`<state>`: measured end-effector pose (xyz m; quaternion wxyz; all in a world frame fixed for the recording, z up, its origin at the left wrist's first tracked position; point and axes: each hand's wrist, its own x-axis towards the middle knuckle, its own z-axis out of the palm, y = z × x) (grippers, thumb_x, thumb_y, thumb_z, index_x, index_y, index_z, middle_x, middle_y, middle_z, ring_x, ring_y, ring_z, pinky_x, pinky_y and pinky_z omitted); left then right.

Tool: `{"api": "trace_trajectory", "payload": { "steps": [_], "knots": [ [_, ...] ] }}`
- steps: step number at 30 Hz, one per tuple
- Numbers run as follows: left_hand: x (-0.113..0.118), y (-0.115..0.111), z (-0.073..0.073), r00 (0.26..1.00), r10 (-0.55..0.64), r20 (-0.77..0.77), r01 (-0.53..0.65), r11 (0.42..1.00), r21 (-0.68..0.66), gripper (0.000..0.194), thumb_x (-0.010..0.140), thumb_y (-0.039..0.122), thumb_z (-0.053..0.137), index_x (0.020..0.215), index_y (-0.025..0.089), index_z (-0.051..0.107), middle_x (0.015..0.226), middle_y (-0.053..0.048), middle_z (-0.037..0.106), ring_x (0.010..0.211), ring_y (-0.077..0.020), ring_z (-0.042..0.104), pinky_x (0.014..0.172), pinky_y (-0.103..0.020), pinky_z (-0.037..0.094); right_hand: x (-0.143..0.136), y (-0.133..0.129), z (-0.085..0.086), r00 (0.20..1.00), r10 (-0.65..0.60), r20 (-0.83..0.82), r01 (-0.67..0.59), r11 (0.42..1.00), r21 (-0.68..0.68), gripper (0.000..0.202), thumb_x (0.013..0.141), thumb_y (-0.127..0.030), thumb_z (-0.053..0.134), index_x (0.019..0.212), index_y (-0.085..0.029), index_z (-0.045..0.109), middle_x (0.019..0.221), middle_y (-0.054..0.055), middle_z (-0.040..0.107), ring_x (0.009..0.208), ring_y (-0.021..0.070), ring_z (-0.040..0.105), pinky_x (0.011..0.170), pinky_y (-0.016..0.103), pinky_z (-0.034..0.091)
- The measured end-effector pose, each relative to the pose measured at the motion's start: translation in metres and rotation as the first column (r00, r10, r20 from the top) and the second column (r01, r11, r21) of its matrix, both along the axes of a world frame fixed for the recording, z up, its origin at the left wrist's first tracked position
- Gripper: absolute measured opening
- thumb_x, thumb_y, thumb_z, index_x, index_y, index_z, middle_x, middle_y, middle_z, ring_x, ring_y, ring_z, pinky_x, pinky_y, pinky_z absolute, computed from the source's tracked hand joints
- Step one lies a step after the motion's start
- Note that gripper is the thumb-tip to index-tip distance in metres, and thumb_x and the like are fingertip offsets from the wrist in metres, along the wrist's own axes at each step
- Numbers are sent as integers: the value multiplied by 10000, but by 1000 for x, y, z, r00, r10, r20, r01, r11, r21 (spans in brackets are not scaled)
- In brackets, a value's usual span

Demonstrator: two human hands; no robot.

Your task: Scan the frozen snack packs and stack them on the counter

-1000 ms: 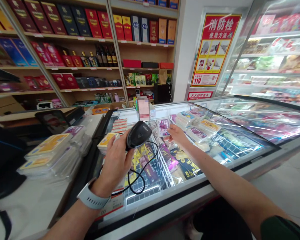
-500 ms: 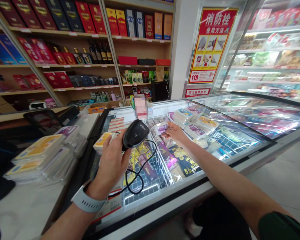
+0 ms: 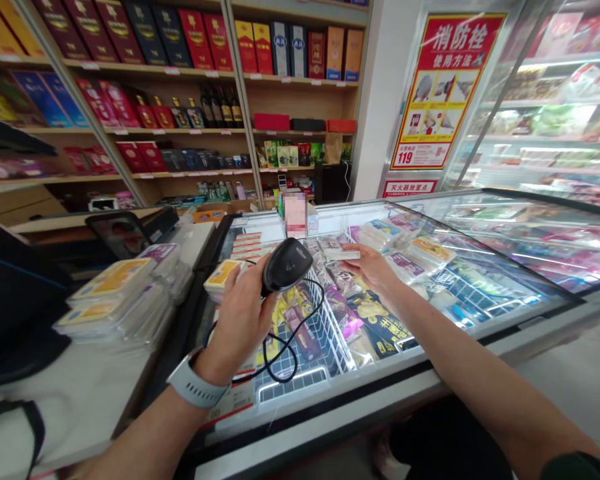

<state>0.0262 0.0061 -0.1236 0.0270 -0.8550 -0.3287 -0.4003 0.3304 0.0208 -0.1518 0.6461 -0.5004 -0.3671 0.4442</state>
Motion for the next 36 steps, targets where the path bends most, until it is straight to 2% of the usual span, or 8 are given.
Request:
{"api": "trace_trajectory", "payload": {
  "steps": [4,8,12,20,23,26,32,36],
  "knots": [
    [0,-1,-1,1000,12,-11,-13,999,-31,527,961,203,464,1476,172,358,1399,-150,601,1301,-275,555,1195,-561,292,1,-5,5,999,40,-26,-40,999,12,272,714,-131,729,955,-226,647,916,27,759,899,204,746,938,408,609],
    [0,-3,-2,1000,18,-6,-18,999,-35,544,956,182,466,1485,160,340,1399,-157,601,1295,-265,563,1201,-560,285,2,-6,5,997,71,-8,-71,997,26,270,685,-166,768,931,-224,670,908,30,760,894,219,753,963,432,607],
    [1,-4,-3,1000,24,-18,-25,999,-47,580,945,168,466,1504,173,311,1422,-153,587,1312,-263,554,1204,-565,280,5,-3,4,998,58,20,-59,996,65,226,664,-204,784,858,-233,671,948,38,759,906,241,758,887,446,641],
    [2,-6,0,999,34,-31,-36,997,-61,557,939,154,474,1480,149,338,1438,-159,577,1313,-259,560,1206,-561,277,2,-7,12,998,43,46,-48,992,114,369,604,-219,829,937,-255,673,848,15,758,784,198,754,749,349,644],
    [2,-6,-1,999,30,-28,-32,997,-68,573,941,155,474,1492,159,319,1447,-158,569,1322,-261,553,1203,-570,272,-2,-10,15,993,72,98,-88,982,167,302,645,-279,789,923,-258,673,908,19,754,866,214,746,788,382,636],
    [2,-5,-2,999,28,-22,-30,997,-74,583,944,173,490,1496,167,304,1449,-158,566,1329,-264,546,1199,-576,271,0,-11,16,985,116,127,-132,984,118,298,701,-364,693,971,-243,663,890,51,752,834,236,745,715,382,628],
    [3,-3,-1,999,27,-25,-28,998,-62,549,935,157,486,1465,149,345,1414,-156,596,1294,-253,571,1194,-552,285,6,-12,16,962,120,247,-134,990,39,516,706,-397,682,1184,-240,569,783,-10,680,558,179,686,404,227,459],
    [4,-2,-3,999,33,-30,-34,998,-54,524,937,160,481,1448,141,369,1415,-158,598,1279,-268,582,1190,-560,280,1,-13,15,930,64,363,-100,992,81,757,720,-378,689,1421,-277,424,970,7,688,558,145,680,402,214,460]
  ]
}}
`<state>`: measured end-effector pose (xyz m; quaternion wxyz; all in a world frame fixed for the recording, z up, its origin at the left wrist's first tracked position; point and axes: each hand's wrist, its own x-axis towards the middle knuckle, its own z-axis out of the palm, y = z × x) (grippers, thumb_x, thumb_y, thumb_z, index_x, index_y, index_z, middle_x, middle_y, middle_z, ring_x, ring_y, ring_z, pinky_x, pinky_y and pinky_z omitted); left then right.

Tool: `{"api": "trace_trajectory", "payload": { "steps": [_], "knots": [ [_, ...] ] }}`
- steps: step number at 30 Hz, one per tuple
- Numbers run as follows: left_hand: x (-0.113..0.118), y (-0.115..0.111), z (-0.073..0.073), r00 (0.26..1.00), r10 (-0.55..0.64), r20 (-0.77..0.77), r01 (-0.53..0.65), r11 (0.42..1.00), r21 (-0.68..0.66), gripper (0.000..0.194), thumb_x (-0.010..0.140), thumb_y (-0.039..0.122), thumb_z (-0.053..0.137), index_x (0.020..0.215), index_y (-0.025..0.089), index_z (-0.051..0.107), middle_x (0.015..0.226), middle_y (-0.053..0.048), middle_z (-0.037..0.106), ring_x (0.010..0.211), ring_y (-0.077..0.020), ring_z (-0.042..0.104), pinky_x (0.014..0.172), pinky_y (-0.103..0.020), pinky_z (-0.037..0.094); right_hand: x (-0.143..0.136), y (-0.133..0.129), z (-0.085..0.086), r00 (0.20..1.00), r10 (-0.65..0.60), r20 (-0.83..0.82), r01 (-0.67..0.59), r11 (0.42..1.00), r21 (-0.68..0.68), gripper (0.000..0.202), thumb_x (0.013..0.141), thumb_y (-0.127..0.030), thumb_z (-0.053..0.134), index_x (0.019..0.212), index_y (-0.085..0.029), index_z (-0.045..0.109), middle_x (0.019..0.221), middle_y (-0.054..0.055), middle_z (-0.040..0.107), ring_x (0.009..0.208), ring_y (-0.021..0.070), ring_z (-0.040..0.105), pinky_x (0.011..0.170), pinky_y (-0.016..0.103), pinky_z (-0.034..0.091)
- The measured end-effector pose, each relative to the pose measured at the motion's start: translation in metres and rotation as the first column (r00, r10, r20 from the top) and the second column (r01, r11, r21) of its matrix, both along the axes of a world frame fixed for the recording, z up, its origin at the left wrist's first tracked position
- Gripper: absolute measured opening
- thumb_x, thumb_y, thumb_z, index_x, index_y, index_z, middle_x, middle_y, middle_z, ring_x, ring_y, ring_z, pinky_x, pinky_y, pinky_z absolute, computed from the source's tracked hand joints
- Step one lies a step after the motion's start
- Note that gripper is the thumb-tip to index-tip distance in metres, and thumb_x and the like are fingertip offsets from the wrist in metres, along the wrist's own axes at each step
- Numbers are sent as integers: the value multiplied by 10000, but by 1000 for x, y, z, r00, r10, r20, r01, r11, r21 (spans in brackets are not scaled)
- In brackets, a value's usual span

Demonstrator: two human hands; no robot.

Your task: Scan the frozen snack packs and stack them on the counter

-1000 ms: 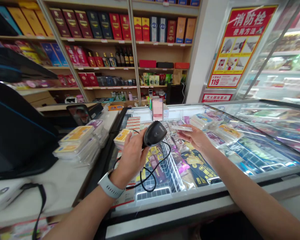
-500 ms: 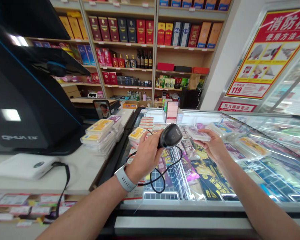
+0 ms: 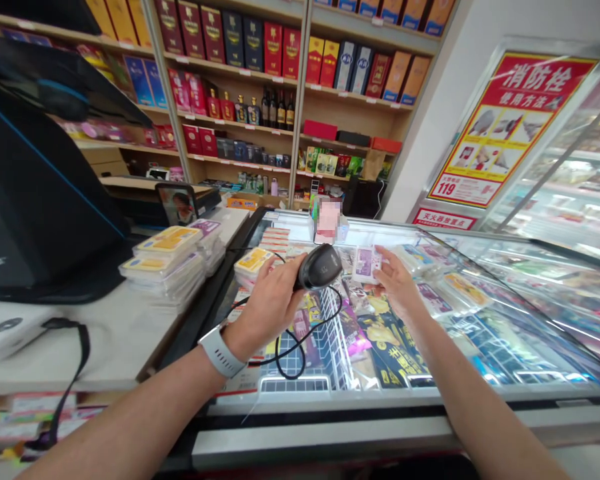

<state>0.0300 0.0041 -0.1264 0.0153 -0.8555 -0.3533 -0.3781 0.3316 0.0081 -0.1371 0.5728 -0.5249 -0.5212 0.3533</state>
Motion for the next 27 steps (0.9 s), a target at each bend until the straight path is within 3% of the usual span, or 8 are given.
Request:
{"api": "trace_trajectory", "payload": {
  "steps": [3,6,9,11,13,21,27],
  "knots": [
    [1,1,-2,1000,3,-7,-3,1000,15,505,947,178,477,1440,134,379,1405,-160,607,1273,-275,588,1184,-556,290,-3,1,-2,996,-70,63,66,996,53,853,753,-371,671,1520,-301,301,1161,65,678,592,138,689,486,255,543],
    [1,2,-4,1000,1,-23,-1,1000,29,493,958,207,477,1435,127,383,1394,-168,614,1249,-278,605,1185,-550,292,-1,3,-3,985,-147,88,141,987,73,915,771,-367,668,1559,-290,209,1207,106,684,607,160,699,515,284,566],
    [2,2,-5,999,-6,-38,8,999,46,486,960,203,469,1434,136,385,1388,-163,619,1251,-274,604,1190,-543,284,4,5,-3,972,-199,123,194,980,46,795,760,-383,680,1474,-229,369,1173,125,708,643,195,717,530,304,578],
    [2,1,-5,999,-18,-45,20,999,47,491,959,192,465,1441,148,379,1390,-154,618,1264,-267,595,1199,-539,270,6,7,-4,967,-208,146,207,978,22,623,746,-410,691,1308,-198,528,1117,122,729,666,213,724,559,325,597],
    [3,1,-6,998,-33,-54,35,999,37,503,955,181,463,1449,160,370,1403,-146,610,1278,-261,584,1204,-537,257,7,8,-5,966,-209,153,210,978,12,526,730,-441,707,1181,-196,590,1038,107,748,670,225,725,587,349,613],
    [4,-1,-5,994,-67,-84,70,997,35,536,950,166,456,1473,155,340,1454,-151,565,1347,-271,523,1216,-550,219,6,9,-9,964,-231,133,223,972,69,599,710,-504,728,1194,-178,593,814,56,755,667,259,731,699,445,636],
    [5,-4,-3,994,-59,-87,63,997,53,522,960,163,456,1470,145,344,1439,-156,576,1347,-275,523,1204,-550,237,4,11,-12,968,-201,152,186,977,105,610,737,-480,698,1251,-179,569,846,72,767,709,259,735,731,456,627]
  ]
}}
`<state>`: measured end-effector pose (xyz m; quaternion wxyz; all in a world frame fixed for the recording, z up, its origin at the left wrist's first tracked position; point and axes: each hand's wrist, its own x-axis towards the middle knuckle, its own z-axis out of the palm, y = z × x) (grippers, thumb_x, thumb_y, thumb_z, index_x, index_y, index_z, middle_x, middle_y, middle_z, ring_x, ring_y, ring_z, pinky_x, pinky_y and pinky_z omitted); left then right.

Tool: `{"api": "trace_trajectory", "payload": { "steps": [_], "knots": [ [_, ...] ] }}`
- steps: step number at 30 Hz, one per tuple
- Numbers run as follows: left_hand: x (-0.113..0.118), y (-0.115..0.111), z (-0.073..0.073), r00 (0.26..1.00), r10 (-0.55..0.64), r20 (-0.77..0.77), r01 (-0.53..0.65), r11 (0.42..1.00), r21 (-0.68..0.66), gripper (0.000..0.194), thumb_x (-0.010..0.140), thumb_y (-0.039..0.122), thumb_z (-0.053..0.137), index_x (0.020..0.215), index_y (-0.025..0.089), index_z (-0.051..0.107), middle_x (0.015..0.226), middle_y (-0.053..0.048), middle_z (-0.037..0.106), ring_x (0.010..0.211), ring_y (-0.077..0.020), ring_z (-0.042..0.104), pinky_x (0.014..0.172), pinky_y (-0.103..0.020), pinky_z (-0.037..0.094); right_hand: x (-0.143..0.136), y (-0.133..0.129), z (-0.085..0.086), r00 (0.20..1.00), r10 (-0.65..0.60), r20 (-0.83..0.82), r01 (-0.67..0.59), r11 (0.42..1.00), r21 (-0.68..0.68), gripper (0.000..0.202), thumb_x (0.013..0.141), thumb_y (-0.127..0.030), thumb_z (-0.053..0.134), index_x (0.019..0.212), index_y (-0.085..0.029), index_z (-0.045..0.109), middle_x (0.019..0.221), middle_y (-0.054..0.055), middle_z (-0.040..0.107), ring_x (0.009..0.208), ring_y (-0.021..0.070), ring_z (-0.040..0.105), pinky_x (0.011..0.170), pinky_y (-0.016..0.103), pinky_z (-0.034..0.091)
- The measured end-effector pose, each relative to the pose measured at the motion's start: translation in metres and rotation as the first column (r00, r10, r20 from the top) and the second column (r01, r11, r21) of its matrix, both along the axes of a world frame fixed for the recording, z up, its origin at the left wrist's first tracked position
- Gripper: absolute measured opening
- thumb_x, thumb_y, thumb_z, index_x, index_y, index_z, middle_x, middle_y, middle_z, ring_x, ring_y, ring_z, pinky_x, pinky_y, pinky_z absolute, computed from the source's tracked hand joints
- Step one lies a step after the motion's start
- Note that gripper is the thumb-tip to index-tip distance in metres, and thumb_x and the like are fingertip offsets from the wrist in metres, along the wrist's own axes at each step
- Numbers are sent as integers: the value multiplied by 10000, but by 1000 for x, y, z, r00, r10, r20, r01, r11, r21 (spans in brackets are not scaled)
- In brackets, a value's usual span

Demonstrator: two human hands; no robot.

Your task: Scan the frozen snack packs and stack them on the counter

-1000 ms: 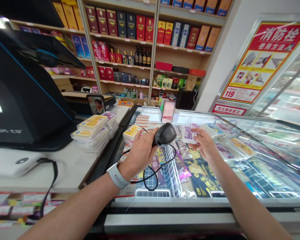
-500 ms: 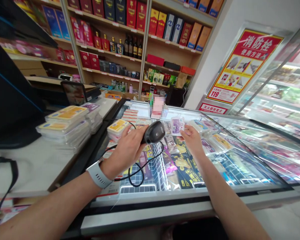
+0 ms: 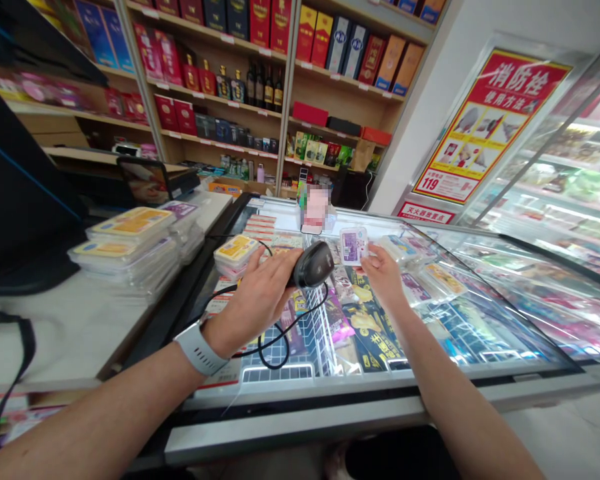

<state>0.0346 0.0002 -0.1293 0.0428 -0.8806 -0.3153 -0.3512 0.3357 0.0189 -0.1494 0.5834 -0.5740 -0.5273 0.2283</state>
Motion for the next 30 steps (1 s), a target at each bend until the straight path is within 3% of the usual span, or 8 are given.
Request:
{"api": "trace_trajectory", "payload": {
  "steps": [8,19,30],
  "knots": [
    [-1,1,-2,999,0,-40,0,1000,15,548,947,147,469,1476,155,327,1428,-154,585,1285,-270,575,1206,-561,234,1,0,-3,999,26,39,-27,999,42,591,788,-477,659,1290,-186,550,869,75,760,725,235,724,746,439,623],
    [0,3,-2,998,-7,-65,11,998,63,570,919,127,511,1458,97,331,1272,-183,662,1162,-293,641,1097,-535,397,1,2,-6,999,39,35,-41,998,57,596,791,-492,655,1298,-199,541,925,74,758,756,233,729,768,453,627],
    [0,3,-3,998,-10,-63,14,997,74,580,916,130,522,1463,105,328,1273,-173,661,1151,-294,640,1099,-532,398,-4,1,-5,998,56,-3,-55,997,59,589,771,-487,666,1269,-202,535,949,83,763,755,235,730,759,456,626]
  ]
}}
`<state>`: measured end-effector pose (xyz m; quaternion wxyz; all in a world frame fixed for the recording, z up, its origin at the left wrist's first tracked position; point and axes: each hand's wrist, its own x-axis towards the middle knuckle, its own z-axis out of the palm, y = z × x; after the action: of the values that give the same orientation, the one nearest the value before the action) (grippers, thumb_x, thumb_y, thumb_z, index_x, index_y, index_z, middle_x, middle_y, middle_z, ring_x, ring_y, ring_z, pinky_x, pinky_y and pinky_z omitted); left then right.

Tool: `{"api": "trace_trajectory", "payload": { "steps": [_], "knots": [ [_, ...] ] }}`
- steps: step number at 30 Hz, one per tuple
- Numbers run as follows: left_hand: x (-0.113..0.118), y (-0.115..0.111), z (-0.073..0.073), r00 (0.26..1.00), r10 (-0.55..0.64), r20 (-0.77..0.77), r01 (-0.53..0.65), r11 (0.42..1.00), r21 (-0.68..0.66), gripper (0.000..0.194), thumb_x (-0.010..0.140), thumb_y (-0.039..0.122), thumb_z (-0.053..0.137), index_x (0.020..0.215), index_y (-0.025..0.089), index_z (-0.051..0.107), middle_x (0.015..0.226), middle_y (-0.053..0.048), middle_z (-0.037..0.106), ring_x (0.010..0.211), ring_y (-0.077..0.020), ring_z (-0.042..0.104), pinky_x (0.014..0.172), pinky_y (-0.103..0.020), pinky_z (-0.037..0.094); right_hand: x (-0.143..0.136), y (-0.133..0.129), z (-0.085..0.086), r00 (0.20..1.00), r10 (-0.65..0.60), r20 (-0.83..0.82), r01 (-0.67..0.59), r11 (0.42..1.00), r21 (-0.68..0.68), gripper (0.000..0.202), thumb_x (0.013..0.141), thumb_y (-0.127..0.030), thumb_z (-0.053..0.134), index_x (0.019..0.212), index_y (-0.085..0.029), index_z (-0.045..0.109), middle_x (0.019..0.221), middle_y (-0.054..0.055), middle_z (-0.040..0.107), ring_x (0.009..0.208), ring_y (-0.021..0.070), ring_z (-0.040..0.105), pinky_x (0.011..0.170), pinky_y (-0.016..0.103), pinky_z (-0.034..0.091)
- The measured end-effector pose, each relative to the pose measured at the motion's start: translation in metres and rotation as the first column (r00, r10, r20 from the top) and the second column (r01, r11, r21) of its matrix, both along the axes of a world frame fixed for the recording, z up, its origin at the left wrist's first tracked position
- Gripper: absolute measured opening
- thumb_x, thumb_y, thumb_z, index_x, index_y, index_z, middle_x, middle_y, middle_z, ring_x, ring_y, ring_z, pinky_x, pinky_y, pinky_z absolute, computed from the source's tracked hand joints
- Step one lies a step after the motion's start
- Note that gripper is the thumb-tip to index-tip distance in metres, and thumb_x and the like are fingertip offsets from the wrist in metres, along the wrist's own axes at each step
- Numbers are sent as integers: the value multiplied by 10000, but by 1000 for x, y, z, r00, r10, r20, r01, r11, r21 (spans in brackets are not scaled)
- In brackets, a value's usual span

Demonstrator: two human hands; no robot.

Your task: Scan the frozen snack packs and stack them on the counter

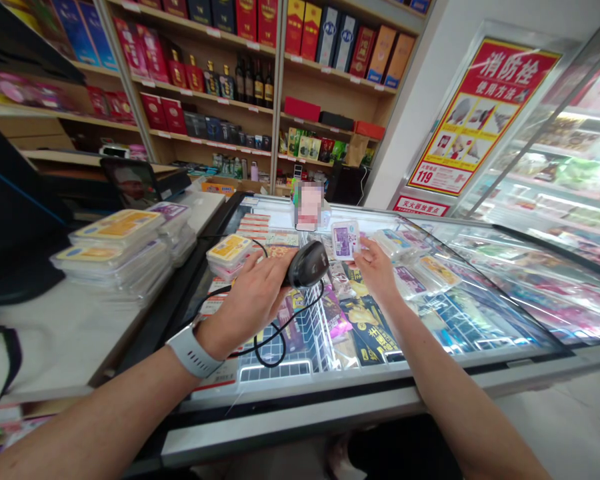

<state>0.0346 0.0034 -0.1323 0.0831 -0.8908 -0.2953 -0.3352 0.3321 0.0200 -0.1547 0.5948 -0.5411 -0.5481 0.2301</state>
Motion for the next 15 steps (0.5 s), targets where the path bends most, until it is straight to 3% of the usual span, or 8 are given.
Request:
{"api": "trace_trajectory", "payload": {
  "steps": [15],
  "knots": [
    [0,1,-2,1000,-2,17,3,999,-55,585,921,140,477,1482,165,313,1393,-152,601,1265,-281,583,1155,-528,343,0,-1,0,999,-2,36,2,1000,-17,604,796,-527,634,1303,-213,541,951,83,752,809,239,727,783,454,620]
  ]
}}
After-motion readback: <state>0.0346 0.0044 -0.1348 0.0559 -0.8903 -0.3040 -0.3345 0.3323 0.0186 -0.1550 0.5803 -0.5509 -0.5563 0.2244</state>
